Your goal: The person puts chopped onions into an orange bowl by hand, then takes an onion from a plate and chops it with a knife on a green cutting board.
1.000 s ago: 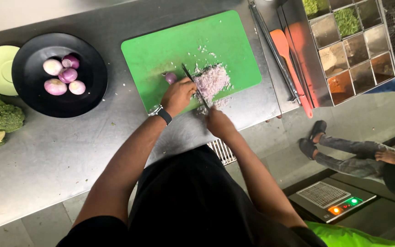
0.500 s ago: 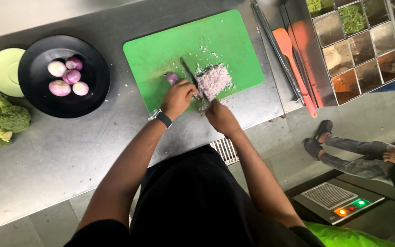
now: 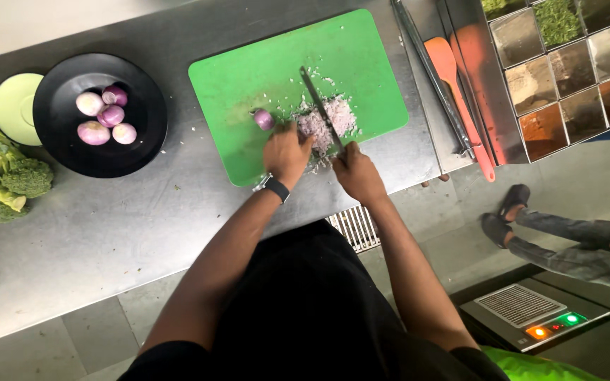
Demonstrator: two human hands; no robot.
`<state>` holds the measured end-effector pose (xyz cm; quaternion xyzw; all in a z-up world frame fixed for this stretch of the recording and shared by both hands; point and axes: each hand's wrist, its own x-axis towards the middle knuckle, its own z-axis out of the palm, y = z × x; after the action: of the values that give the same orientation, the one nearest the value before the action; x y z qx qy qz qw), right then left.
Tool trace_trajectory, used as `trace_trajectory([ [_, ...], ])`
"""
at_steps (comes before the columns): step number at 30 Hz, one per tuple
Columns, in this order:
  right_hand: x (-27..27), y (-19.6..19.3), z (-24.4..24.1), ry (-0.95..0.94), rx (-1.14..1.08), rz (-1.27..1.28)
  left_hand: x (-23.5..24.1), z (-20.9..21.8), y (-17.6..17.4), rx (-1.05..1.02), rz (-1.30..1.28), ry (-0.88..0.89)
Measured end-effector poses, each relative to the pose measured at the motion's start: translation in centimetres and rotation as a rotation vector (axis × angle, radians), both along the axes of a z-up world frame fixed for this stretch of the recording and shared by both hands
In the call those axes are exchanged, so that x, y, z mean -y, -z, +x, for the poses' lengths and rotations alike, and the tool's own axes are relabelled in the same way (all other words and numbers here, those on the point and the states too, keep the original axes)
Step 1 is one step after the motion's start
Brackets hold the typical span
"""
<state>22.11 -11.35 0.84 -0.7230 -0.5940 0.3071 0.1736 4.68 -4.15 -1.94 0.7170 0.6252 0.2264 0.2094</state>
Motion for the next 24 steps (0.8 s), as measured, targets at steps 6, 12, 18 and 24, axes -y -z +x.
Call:
trace_trajectory([
  [6, 2.5, -0.8, 2.0, -0.047, -0.019, -0.055, -0.8, -1.2, 0.7, 0.083, 0.012, 0.290],
  [12, 2.5, 0.5, 0.9, -0.128, 0.055, -0.076, -0.3, -3.1, -3.3, 0.224, 0.002, 0.339],
  [18, 0.5, 1.1, 1.2, -0.306, 0.230, -0.252, -0.6, -2.4, -2.8, 0.202, -0.086, 0.345],
  [24, 1.1, 2.6, -0.5, -0.285, 0.232, -0.296, -1.1, -2.9, -2.4, 0.205, -0.098, 0.382],
])
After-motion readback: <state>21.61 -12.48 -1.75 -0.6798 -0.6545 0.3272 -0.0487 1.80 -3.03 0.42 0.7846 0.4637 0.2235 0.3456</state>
